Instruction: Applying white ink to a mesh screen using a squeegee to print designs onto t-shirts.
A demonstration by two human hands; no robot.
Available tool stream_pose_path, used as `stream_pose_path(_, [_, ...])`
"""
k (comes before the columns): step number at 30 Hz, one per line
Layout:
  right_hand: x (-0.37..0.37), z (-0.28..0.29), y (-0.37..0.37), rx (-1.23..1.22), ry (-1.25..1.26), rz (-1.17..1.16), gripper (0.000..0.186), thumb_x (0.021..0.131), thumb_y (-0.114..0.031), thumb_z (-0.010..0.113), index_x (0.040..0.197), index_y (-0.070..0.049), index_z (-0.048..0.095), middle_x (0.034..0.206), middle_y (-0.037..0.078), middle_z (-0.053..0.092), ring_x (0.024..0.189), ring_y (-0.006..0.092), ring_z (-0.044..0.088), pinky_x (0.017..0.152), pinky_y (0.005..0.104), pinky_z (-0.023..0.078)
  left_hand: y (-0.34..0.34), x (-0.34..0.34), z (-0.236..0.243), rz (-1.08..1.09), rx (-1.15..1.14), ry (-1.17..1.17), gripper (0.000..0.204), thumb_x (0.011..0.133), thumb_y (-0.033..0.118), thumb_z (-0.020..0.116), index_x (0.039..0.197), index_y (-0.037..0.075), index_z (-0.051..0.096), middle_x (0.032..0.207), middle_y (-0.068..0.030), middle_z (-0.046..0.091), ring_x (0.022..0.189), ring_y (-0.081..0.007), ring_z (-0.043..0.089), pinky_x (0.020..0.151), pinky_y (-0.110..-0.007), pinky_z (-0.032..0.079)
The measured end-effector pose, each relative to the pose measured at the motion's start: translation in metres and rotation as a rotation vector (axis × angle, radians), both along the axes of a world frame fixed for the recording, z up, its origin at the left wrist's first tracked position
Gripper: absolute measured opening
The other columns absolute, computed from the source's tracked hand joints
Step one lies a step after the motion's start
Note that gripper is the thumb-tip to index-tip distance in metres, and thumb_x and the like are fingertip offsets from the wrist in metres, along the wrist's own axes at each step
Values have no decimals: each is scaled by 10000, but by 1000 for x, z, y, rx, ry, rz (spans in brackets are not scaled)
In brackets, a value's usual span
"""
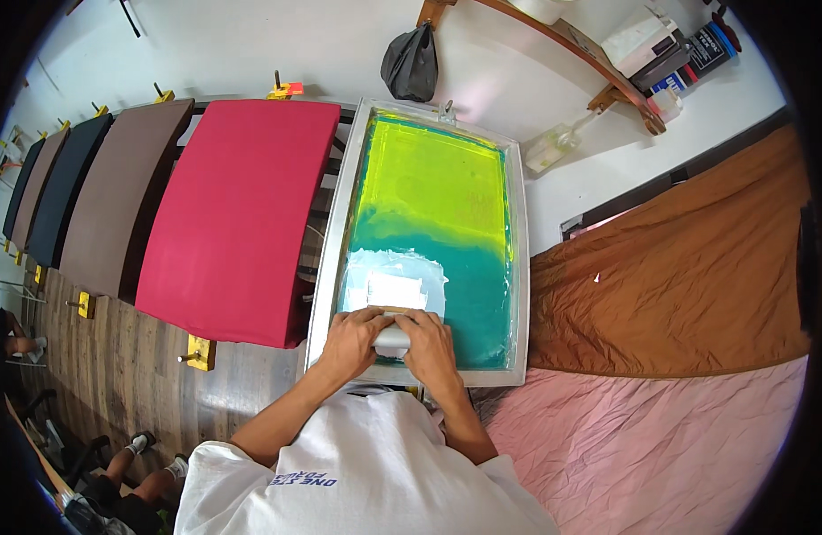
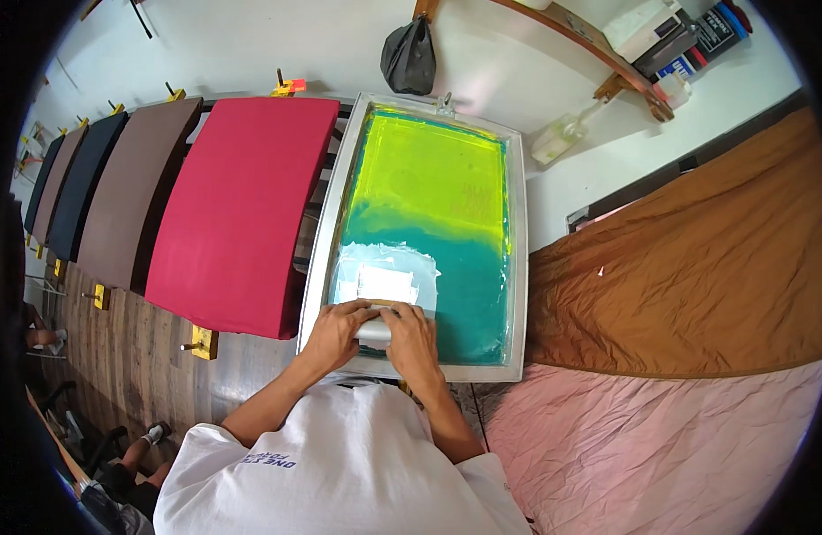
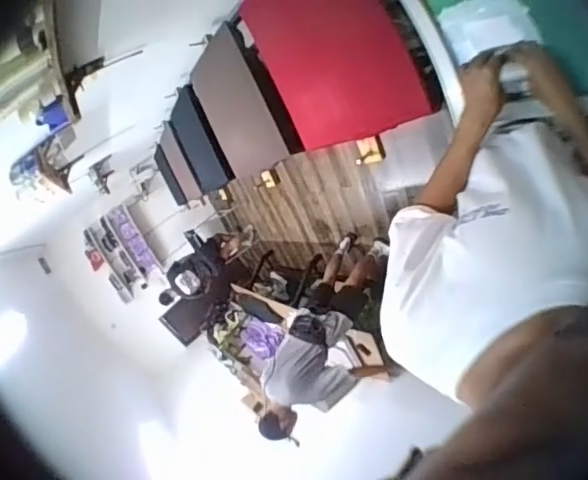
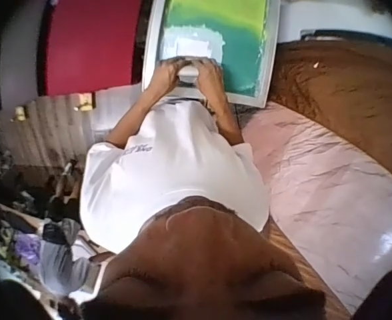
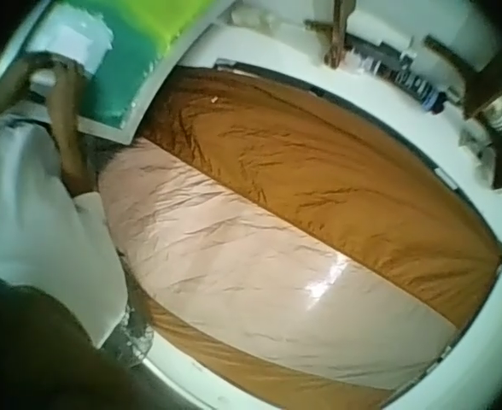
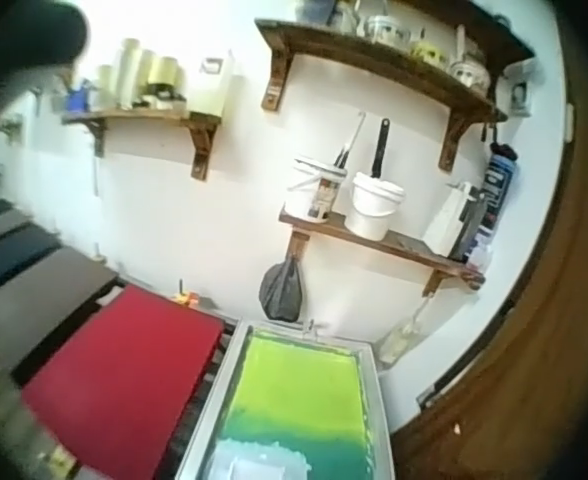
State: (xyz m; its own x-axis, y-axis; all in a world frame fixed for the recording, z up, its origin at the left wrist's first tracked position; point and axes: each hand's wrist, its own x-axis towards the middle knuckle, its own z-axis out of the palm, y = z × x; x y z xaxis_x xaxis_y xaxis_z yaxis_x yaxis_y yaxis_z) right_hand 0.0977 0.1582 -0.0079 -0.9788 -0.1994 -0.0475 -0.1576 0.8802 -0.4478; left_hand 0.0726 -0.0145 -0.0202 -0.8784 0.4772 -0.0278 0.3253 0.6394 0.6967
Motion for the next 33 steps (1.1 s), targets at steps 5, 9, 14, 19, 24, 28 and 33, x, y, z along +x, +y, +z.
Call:
stream_pose_path(5, [4,-2,-5,22,39,-37,534,680,92,626,1190,-62,654,1227,105,605,1143,314,547,925,446,422,-2,1,-1,-1,-3,42,621,633,-102,607,1231,63,633,1267,-156,615,1202,-329,559,969,-439,435])
stream_pose_path(9, [0,6,2,7,38,-24,539,674,90,618,1183,-81,662,1207,99,618,1118,306,560,912,436,420,1,0,6,3,2,-55,611,632,-106,605,1218,62,642,1271,-160,613,1209,-328,555,975,-437,432])
stream_pose_path(14, [4,8,1,27,-14,-40,543,666,92,617,1181,-76,661,1204,99,618,1113,305,565,911,438,417,0,2,6,-11,39,-87,617,628,-111,597,1218,63,645,1262,-154,621,1172,-344,574,963,-438,441])
stream_pose_path(19, [12,-3,0,1,15,-42,528,674,91,611,1178,-60,656,1207,95,607,1119,299,555,906,440,420,1,7,6,-6,21,-10,615,635,-112,586,1220,68,643,1280,-149,607,1167,-341,575,958,-429,442])
stream_pose_path(24, [16,-4,-4,12,10,-49,512,692,86,619,1183,-55,652,1225,104,592,1147,300,544,905,450,416,-2,10,4,1,38,30,614,649,-111,574,1231,75,638,1288,-137,603,1157,-342,579,952,-432,443])
stream_pose_path(28, [16,7,-3,0,-25,-35,463,715,75,622,1160,-48,655,1222,118,588,1156,304,550,908,474,414,-6,17,9,-19,2,-83,613,659,-108,567,1240,76,633,1286,-140,605,1157,-341,580,949,-434,445])
stream_pose_path(33, [21,0,-6,-15,-31,-56,543,669,113,602,1183,-56,659,1235,105,606,1140,301,555,920,422,409,-6,18,2,-19,15,-21,627,643,-110,582,1242,71,631,1284,-142,611,1162,-334,582,932,-439,454])
